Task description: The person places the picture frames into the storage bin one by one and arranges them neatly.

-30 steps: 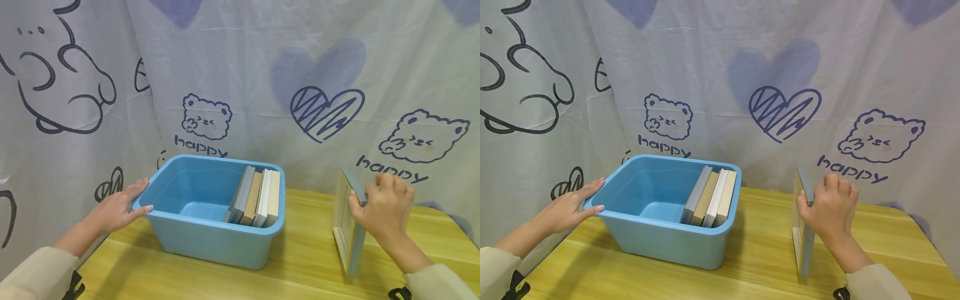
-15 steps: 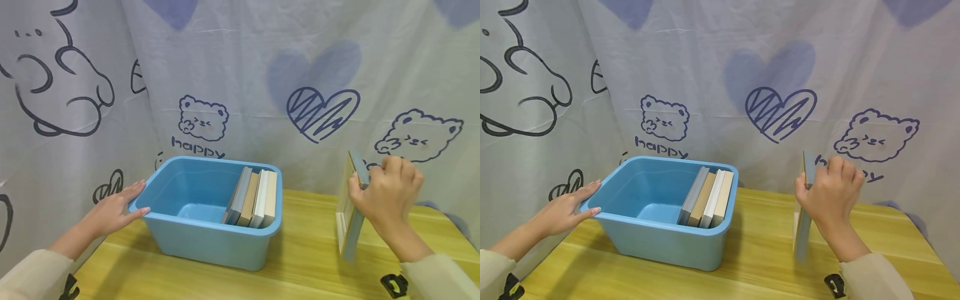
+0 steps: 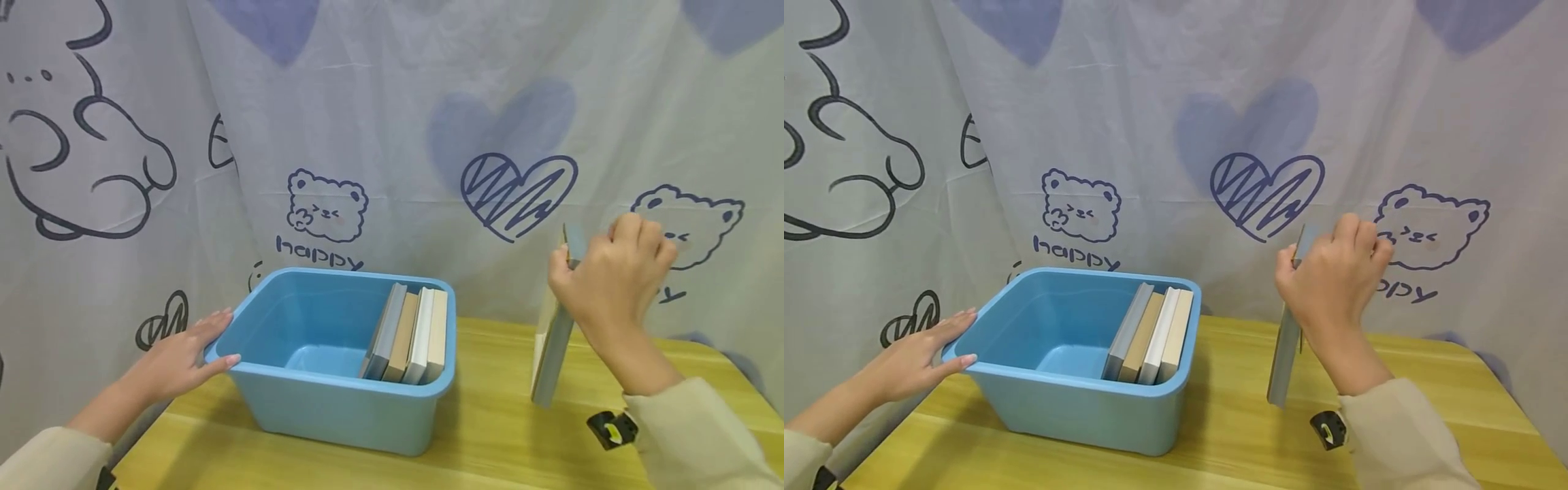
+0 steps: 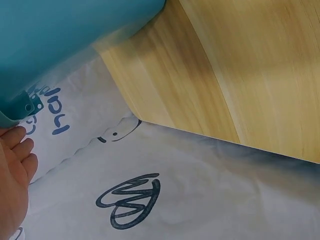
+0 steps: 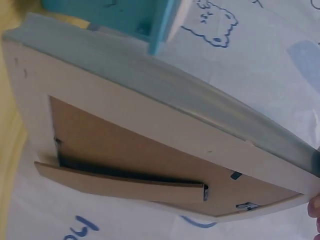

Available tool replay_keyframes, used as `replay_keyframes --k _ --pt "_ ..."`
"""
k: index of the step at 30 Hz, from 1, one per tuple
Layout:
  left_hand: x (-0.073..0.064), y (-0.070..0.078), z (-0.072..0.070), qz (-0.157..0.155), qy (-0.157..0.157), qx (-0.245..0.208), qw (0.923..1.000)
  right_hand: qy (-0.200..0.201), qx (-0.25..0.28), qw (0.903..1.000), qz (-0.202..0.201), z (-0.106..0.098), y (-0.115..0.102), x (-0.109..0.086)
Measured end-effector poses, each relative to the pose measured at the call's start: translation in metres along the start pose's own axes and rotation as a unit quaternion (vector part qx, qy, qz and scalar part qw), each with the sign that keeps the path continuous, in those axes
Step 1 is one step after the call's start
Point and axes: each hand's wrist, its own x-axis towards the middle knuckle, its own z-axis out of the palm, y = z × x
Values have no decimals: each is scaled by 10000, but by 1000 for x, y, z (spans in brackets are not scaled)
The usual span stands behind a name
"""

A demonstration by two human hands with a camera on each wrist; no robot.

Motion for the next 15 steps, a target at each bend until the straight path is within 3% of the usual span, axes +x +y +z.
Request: replay_keyframes --k 7,15 --pt "-4 3 2 -12 166 -98 9998 -60 45 9999 69 -9 -19 20" --pt "-5 6 6 60 249 -22 9997 219 451 9983 282 -15 -41 34"
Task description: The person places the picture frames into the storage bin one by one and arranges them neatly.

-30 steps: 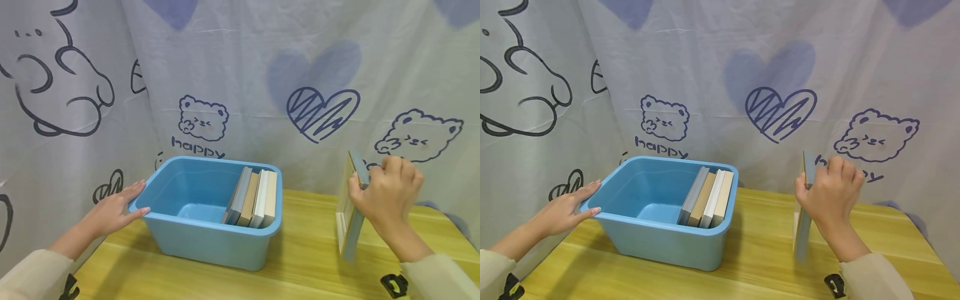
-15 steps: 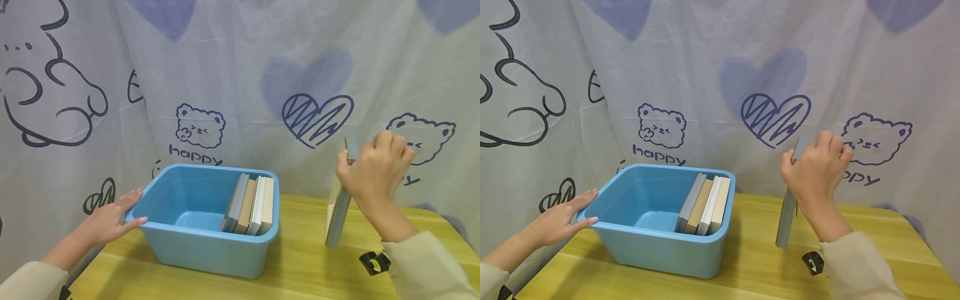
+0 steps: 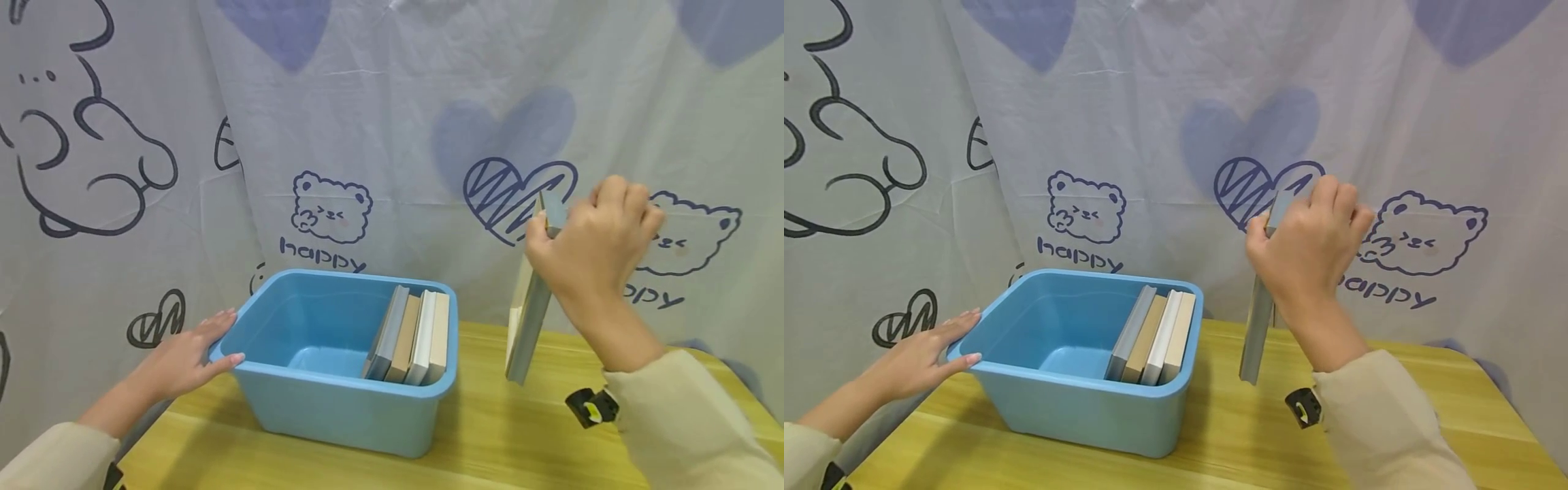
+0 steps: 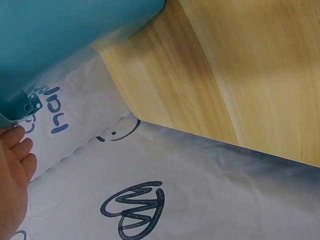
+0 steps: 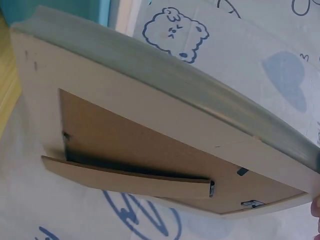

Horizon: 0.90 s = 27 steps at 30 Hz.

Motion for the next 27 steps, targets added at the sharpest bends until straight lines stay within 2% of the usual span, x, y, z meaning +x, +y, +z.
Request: replay_keyframes --k 13,21,27 --pt "0 2 1 -7 -45 -5 10000 -231 328 9989 227 1 -32 23" --pt "1 8 1 -184 -83 77 9998 -328 495 9982 16 13 -42 37" --pt "8 14 2 -243 -102 125 9996 -326 577 9978 21 18 -48 53"
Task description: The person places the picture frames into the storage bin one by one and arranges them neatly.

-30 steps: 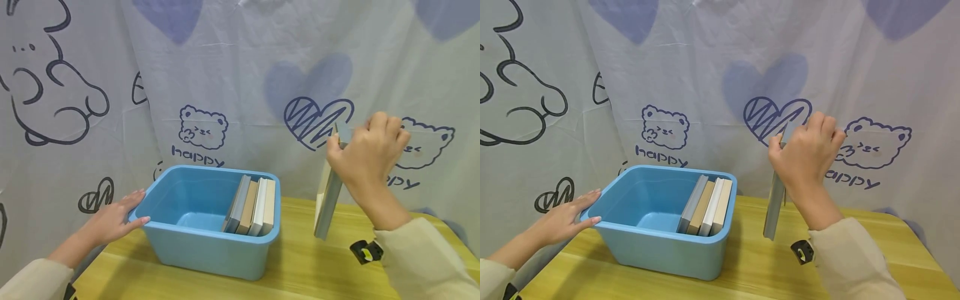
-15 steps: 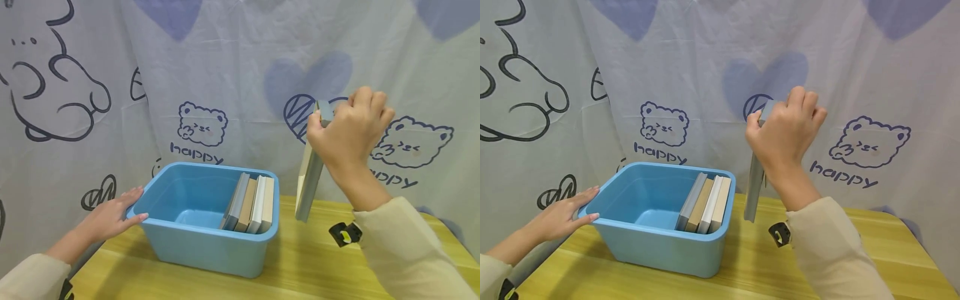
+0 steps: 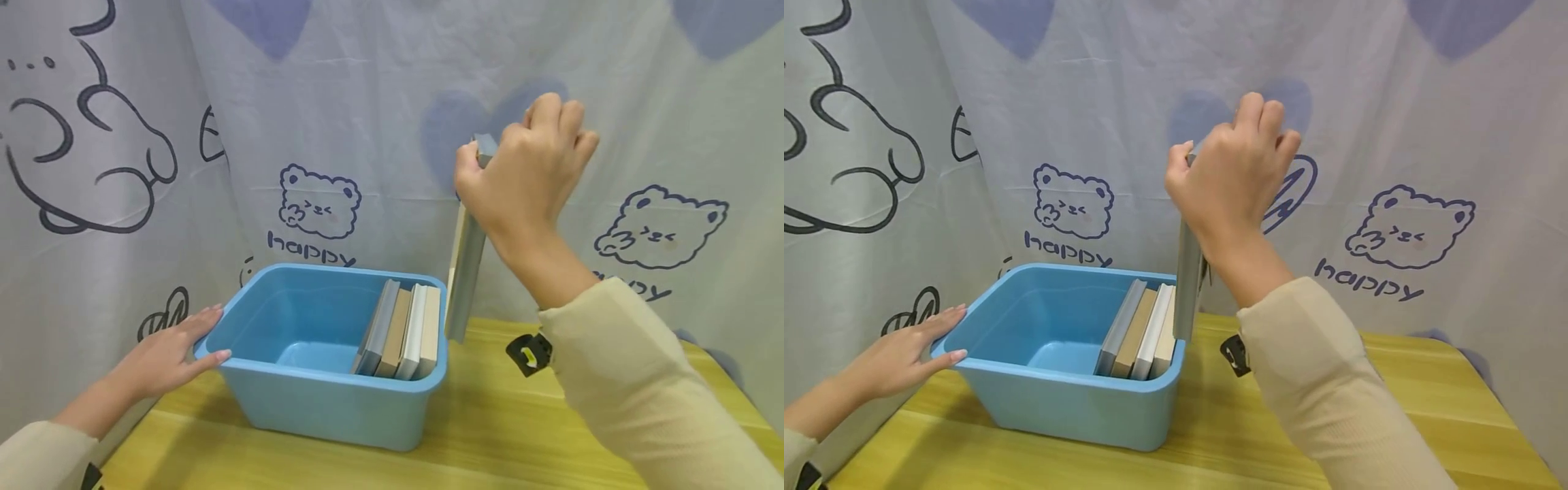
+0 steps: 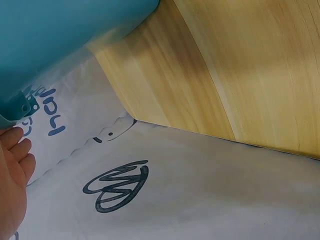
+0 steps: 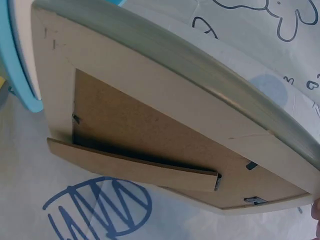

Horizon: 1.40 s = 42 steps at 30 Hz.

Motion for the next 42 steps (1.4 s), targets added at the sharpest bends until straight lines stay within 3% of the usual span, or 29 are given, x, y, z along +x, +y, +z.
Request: replay_keyframes --k 14,24,32,42 --pt "0 -1 0 -23 -27 63 10000 105 426 9988 218 7 -35 -1" --pt "-1 -2 0 -75 -88 62 9999 398 339 9984 -229 23 -51 -20" --pt "2 -2 2 -30 -49 22 10000 584 386 9975 -61 35 -58 -27" --pt "-1 -2 4 13 109 7 9999 513 560 9970 159 44 -65 -36"
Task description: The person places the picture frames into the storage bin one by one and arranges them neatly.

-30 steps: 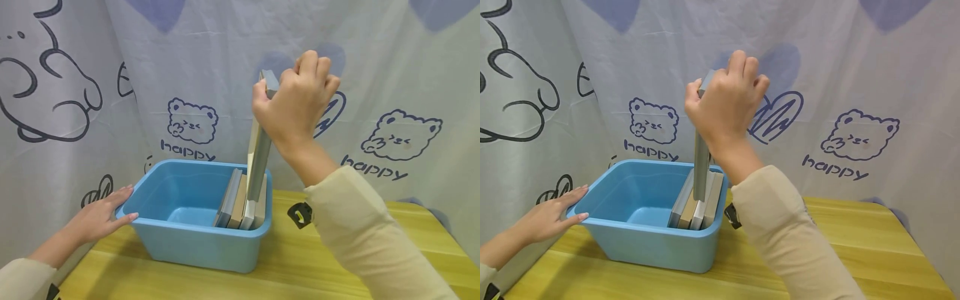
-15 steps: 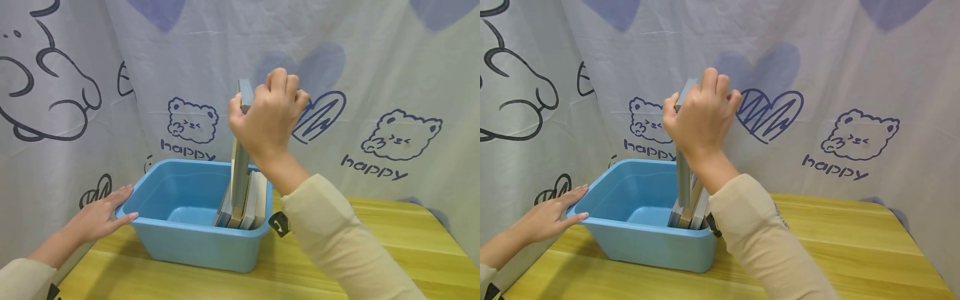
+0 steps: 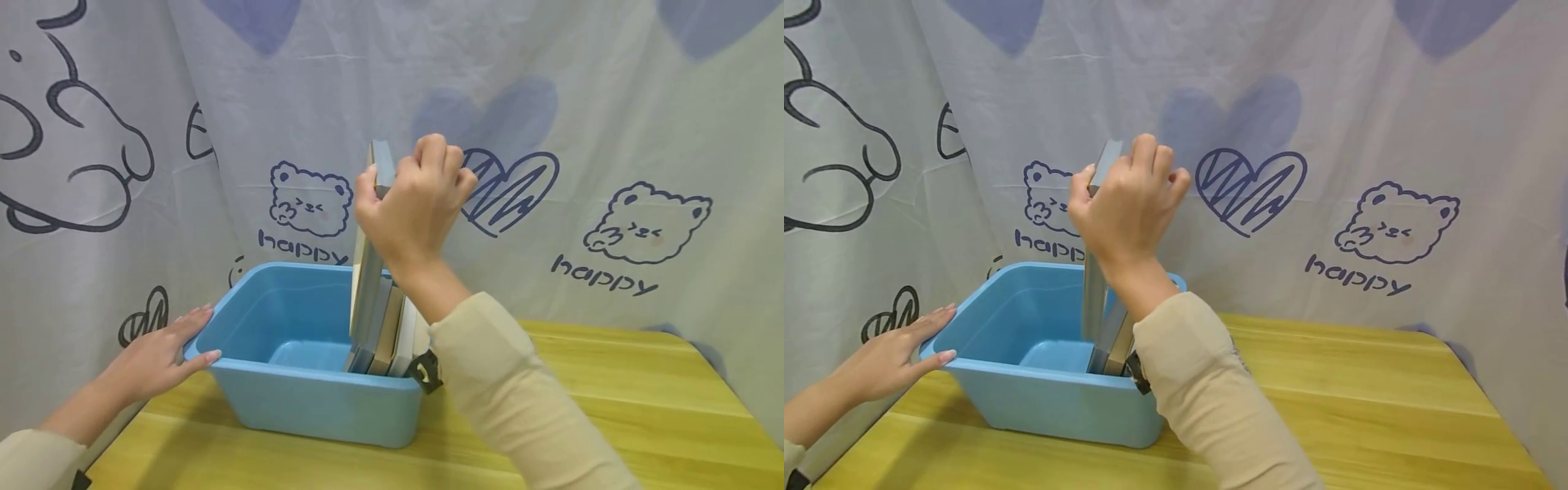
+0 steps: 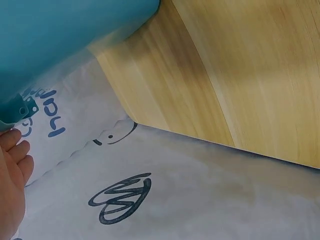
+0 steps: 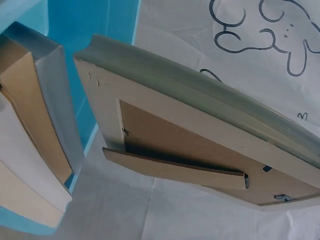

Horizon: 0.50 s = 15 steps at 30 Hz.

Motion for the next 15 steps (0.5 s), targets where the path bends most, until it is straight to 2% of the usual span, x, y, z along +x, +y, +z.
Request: replay_keyframes --k 6,11,15 --pt "-1 1 1 -10 19 -32 10000 55 2 10000 27 4 -1 -8" --pt "-3 1 2 -28 36 -73 10000 14 255 9992 319 11 -1 -16" --pt "-2 1 3 6 57 -82 10000 140 381 9975 579 17 5 -25"
